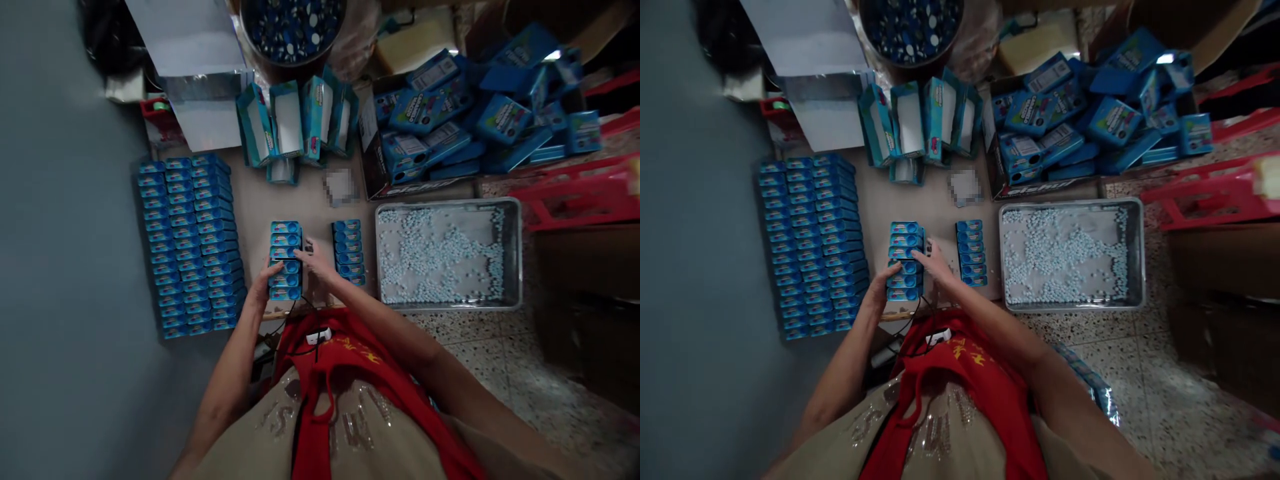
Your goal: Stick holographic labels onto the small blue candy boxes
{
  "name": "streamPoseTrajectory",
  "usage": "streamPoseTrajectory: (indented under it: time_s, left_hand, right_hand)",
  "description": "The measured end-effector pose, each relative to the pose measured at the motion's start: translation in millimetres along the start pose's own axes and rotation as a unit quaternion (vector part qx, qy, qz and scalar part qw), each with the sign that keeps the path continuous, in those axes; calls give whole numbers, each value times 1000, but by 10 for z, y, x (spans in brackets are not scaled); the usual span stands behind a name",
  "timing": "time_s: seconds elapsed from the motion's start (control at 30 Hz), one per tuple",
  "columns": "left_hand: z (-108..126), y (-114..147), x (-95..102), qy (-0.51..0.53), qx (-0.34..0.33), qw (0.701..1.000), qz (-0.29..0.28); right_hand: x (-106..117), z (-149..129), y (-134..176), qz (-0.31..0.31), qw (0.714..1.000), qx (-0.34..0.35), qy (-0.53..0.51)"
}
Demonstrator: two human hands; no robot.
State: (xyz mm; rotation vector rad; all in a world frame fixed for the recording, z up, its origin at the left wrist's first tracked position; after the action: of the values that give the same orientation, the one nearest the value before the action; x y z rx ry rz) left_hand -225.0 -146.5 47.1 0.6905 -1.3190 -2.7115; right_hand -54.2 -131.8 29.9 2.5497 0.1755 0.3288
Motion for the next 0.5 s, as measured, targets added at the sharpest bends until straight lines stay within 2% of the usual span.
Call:
streamPoseTrajectory:
  time_s: [0.07,0.17,0.23,0.3,0.37,0.4,0.47,0.5]
  left_hand:
    - [107,8,5,-34,12,999,-18]
    - [410,-30,-72,-102,23,992,-70]
    - [715,-113,-184,-178,17,976,-123]
    - [1051,-267,-368,-285,3,941,-182]
    - [1336,-506,-649,-378,-19,901,-212]
    - [1432,-653,-829,-406,-35,889,-208]
    - [1495,-964,-1254,-422,-84,887,-168]
    - [1450,-1107,-1479,-421,-114,889,-139]
  right_hand:
    - [334,-45,79,31,997,17,63]
    - [943,-50,271,99,981,88,138]
    - [1322,40,432,156,976,72,133]
    - [1578,158,585,186,979,19,75]
    - [1666,216,698,160,987,-3,-17]
    - [1659,208,735,128,990,6,-54]
    - [1596,142,787,51,995,41,-73]
    - [1561,108,811,22,997,57,-57]
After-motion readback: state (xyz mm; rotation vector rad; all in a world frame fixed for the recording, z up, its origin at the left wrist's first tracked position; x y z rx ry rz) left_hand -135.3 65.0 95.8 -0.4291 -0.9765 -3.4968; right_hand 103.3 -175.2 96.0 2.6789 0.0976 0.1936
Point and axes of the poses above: each hand's wrist, its own y-axis away from the middle knuckle, its own x-axis out of the back of the hand, z = x × y, the point moved 3 cm from there along -y, towards the middle knuckle, and after that the axes turned 12 degrees about y, right-handed, at the moved point
